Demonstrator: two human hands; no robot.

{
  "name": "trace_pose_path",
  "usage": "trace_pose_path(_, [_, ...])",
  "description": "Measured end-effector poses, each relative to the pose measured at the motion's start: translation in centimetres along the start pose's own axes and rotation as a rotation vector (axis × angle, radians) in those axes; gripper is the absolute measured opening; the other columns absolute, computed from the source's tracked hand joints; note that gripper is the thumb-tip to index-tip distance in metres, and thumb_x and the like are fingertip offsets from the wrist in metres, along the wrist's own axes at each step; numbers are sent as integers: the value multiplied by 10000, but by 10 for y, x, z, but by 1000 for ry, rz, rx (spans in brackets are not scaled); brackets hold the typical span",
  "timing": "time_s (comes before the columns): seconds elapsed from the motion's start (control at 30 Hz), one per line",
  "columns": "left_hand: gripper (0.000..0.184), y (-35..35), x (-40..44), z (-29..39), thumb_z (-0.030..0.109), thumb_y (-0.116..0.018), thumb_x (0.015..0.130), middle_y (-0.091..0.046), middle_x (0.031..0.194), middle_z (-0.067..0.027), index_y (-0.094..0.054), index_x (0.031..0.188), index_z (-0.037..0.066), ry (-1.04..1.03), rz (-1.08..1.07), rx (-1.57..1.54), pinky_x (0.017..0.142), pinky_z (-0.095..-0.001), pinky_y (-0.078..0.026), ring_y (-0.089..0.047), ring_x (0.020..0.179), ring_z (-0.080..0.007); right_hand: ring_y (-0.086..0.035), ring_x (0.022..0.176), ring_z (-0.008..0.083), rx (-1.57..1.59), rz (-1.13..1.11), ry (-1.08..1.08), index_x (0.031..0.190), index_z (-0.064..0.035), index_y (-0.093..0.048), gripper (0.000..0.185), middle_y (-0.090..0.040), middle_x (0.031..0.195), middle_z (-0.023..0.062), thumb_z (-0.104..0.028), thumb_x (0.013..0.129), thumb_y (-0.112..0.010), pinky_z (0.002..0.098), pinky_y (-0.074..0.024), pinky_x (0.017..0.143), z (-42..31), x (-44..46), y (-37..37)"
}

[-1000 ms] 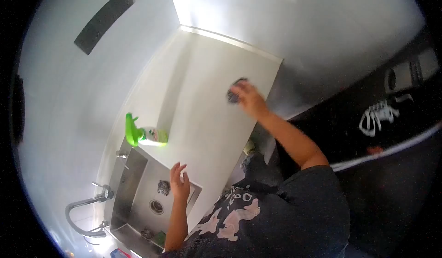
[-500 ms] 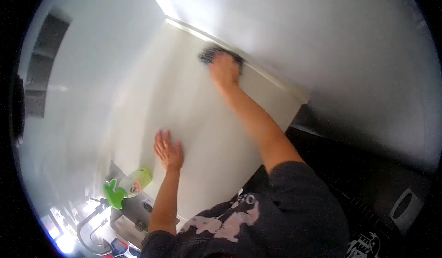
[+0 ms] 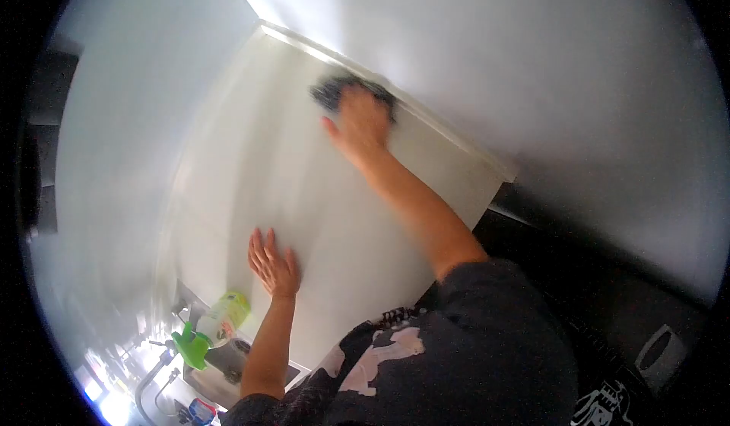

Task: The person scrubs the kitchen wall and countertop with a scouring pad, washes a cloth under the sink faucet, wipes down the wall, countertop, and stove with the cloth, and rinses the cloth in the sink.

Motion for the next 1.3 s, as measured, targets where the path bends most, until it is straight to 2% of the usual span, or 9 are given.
trace_pose_path(0.1, [516,0,1,-1,326,-473,830,-310,1375,-147,-377,1296,127,2,-16,10,1034,-464,-217,-294,1254,-340,-420,1174,305,3,109,48,1266,14,-405,655,-442,1278,196,-498,859,-449,438,-351,948,-31,34,-14])
trace_pose_path(0.3, [496,0,2,-5,311,-452,851,-313,1375,-148,-374,1300,116,-17,20,-15,1027,-476,-219,-284,1266,-334,-425,1174,370,20,14,-18,1252,53,-407,710,-428,1264,264,-519,839,-483,479,-344,953,76,-88,17])
trace_pose_path(0.5, [519,4,0,-2,347,-467,837,-315,1372,-149,-372,1297,126,32,-29,-26,1030,-479,-209,-292,1258,-335,-494,1058,341,-34,295,171,1179,47,-470,626,-497,1193,221,-483,846,-483,426,-402,862,-34,38,-21])
trace_pose_path(0.63, [509,5,4,-5,333,-497,824,-324,1368,-142,-400,1283,135,50,-22,-42,1028,-476,-213,-302,1254,-324,-472,1111,293,84,58,232,1105,12,-538,561,-522,1176,168,-483,857,-449,410,-385,909,-122,143,-33])
trace_pose_path(0.9, [514,6,0,-8,343,-534,810,-313,1378,-128,-420,1275,155,65,-69,-68,1030,-471,-213,-298,1261,-304,-496,1092,351,103,194,276,1074,19,-575,490,-513,1196,214,-417,864,-492,433,-396,924,-7,25,-20])
trace_pose_path(1.03, [518,8,0,-10,348,-540,807,-315,1377,-124,-419,1276,164,85,-83,-104,1030,-469,-215,-297,1260,-302,-514,1043,363,131,409,336,1004,20,-583,438,-526,1147,237,-385,841,-547,430,-420,877,-54,68,-29])
trace_pose_path(1.13, [545,9,2,-9,310,-540,805,-287,1390,-133,-377,1299,148,95,-87,-113,1050,-474,-188,-264,1281,-317,-521,1016,337,169,463,352,907,-13,-581,302,-545,1097,169,-302,830,-543,425,-420,862,-117,141,-47])
trace_pose_path(1.23, [549,8,1,-8,306,-555,795,-292,1387,-129,-384,1292,148,112,-100,-123,1048,-476,-192,-267,1278,-315,-527,1006,328,296,293,297,863,-27,-582,233,-556,1061,153,-249,791,-564,415,-426,858,-126,167,-53])
trace_pose_path(1.3, [548,7,0,-13,305,-564,788,-298,1382,-123,-394,1285,149,90,-104,-138,1045,-472,-198,-274,1272,-311,-489,1059,329,295,302,463,912,-44,-601,235,-494,1153,151,-173,718,-626,412,-431,868,-106,141,-43])
Point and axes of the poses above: each hand's wrist, its own x-axis towards the middle knuckle, its own y-axis out of the back of the hand, z = x × y, the point moved 4 cm from there along x, towards the middle knuckle
